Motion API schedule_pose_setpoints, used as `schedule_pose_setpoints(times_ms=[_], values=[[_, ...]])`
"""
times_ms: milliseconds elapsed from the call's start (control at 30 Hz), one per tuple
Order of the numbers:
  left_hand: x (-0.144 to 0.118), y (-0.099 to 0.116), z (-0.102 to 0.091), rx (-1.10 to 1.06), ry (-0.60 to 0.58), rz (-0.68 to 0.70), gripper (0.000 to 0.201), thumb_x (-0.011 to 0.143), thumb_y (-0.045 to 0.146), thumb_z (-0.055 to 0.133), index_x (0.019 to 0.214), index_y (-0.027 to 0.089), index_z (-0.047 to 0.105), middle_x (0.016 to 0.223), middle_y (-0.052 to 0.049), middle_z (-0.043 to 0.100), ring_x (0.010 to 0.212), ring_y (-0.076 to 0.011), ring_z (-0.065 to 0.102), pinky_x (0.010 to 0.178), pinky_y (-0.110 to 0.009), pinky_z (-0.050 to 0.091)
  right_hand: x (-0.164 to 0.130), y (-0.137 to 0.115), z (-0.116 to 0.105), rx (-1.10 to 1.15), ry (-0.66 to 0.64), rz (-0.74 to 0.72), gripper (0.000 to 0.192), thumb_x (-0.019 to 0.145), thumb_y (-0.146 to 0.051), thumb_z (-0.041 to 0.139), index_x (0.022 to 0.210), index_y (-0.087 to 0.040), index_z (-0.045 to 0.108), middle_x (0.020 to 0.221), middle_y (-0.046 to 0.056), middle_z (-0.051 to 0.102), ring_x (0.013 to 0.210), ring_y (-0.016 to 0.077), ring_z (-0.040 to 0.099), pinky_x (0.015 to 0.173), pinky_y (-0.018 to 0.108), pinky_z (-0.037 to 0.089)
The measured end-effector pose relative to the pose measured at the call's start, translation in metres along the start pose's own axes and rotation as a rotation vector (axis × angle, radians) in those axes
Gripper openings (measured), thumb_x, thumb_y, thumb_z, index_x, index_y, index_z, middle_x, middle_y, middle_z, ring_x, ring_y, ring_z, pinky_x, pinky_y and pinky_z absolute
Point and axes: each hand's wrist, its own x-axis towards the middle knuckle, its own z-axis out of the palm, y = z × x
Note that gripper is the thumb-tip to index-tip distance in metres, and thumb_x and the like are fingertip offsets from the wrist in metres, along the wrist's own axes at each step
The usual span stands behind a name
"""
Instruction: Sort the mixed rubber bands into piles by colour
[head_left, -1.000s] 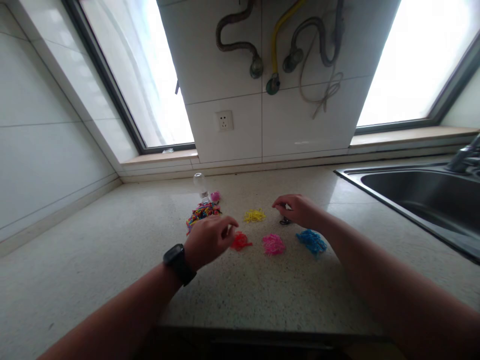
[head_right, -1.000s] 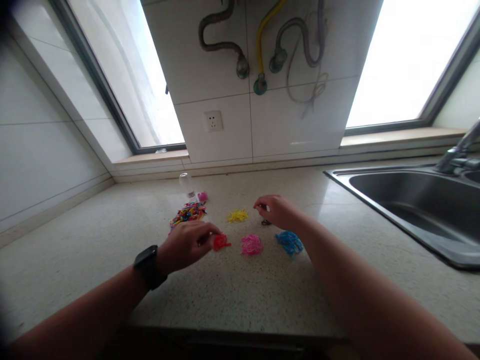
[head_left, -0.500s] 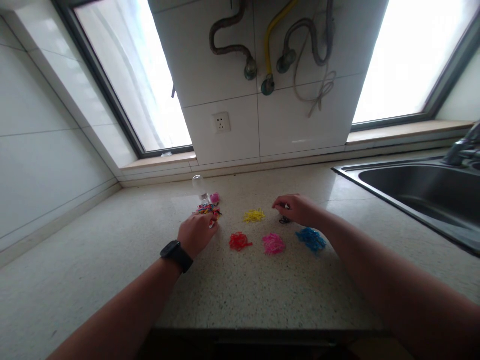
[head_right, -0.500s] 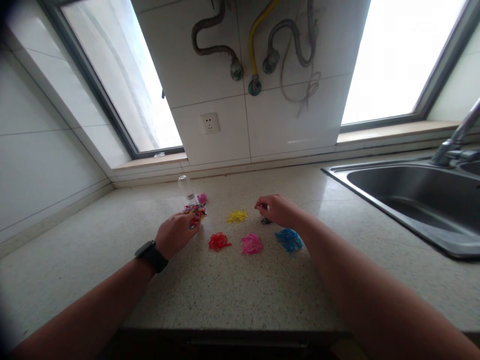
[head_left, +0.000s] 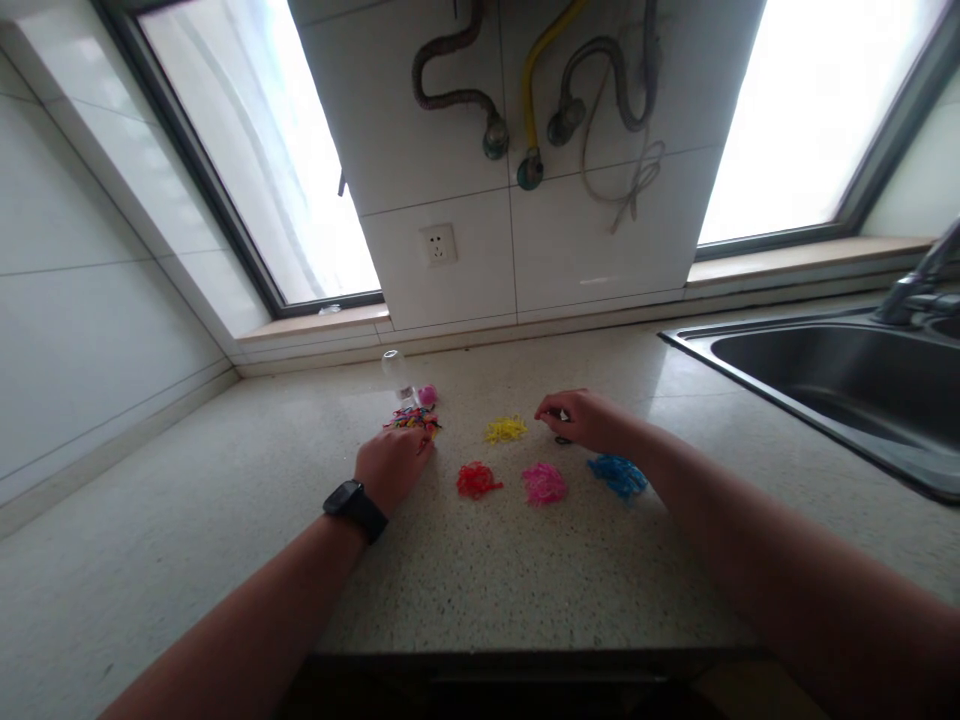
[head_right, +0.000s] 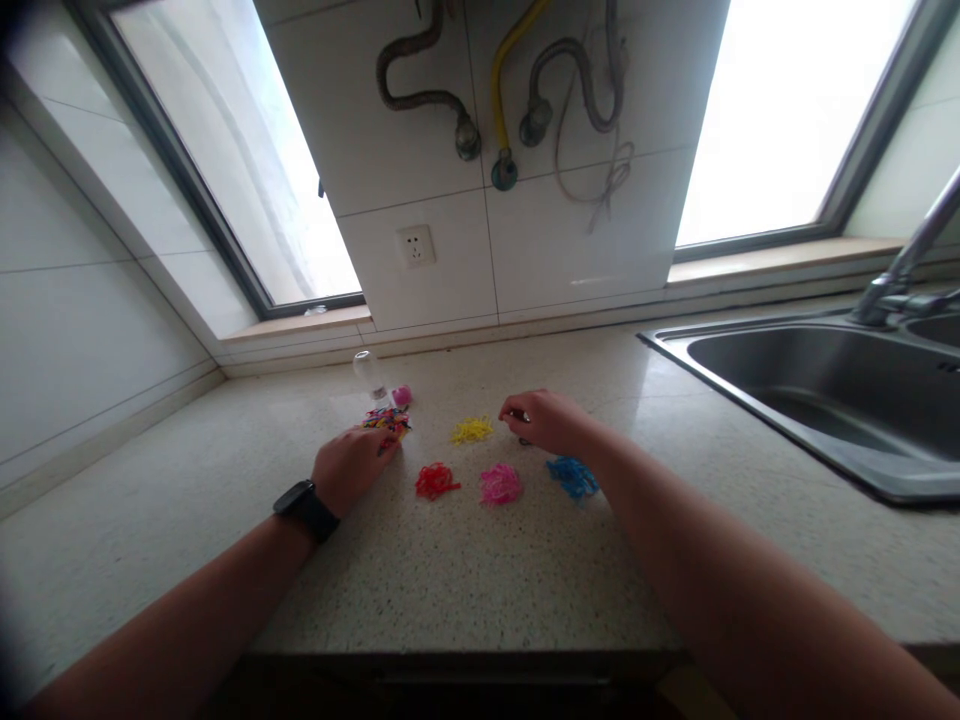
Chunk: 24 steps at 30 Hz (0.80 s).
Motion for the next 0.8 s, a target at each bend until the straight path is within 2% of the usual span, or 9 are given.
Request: schedule_pose_setpoints(times_ms=[233, 600, 800], values=[[0.0005, -0.0012, 0.0053, 0.007, 0.022, 0.059, 0.031, 0.097, 0.037, 0.043, 0.096, 0.025, 0.072, 0.095, -0.006, 0.073, 0.087, -0.0244, 0.068, 0.068, -0.031, 0.046, -0.0006, -0.0056, -0.0004, 0.009, 0.034, -0.035, 0.021, 0.089, -0.028, 0.054, 0.096, -0.023, 0.073, 0.084, 0.002, 0.073, 0.076, 0.0159, 0.065, 0.070, 0.025, 0.040], [0.0000, 0.0004, 0.0034, -0.030, 0.011, 0.024, 0.028, 0.094, 0.039, 0.046, 0.094, 0.025, 0.070, 0.091, -0.006, 0.074, 0.083, -0.0256, 0.069, 0.065, -0.032, 0.045, -0.0007, -0.0052, 0.0009, 0.021, 0.016, -0.051, 0.021, 0.088, -0.026, 0.054, 0.096, -0.022, 0.073, 0.083, 0.002, 0.073, 0.074, 0.0151, 0.063, 0.068, 0.025, 0.039], [0.0000, 0.0020, 0.0012, -0.017, 0.017, -0.030, 0.039, 0.096, 0.048, 0.040, 0.094, 0.026, 0.072, 0.087, -0.008, 0.074, 0.080, -0.0266, 0.069, 0.065, -0.033, 0.045, -0.0007, -0.0050, 0.0015, 0.025, 0.018, -0.058, 0.021, 0.089, -0.027, 0.055, 0.097, -0.023, 0.073, 0.083, 0.002, 0.073, 0.075, 0.0154, 0.064, 0.069, 0.025, 0.040]])
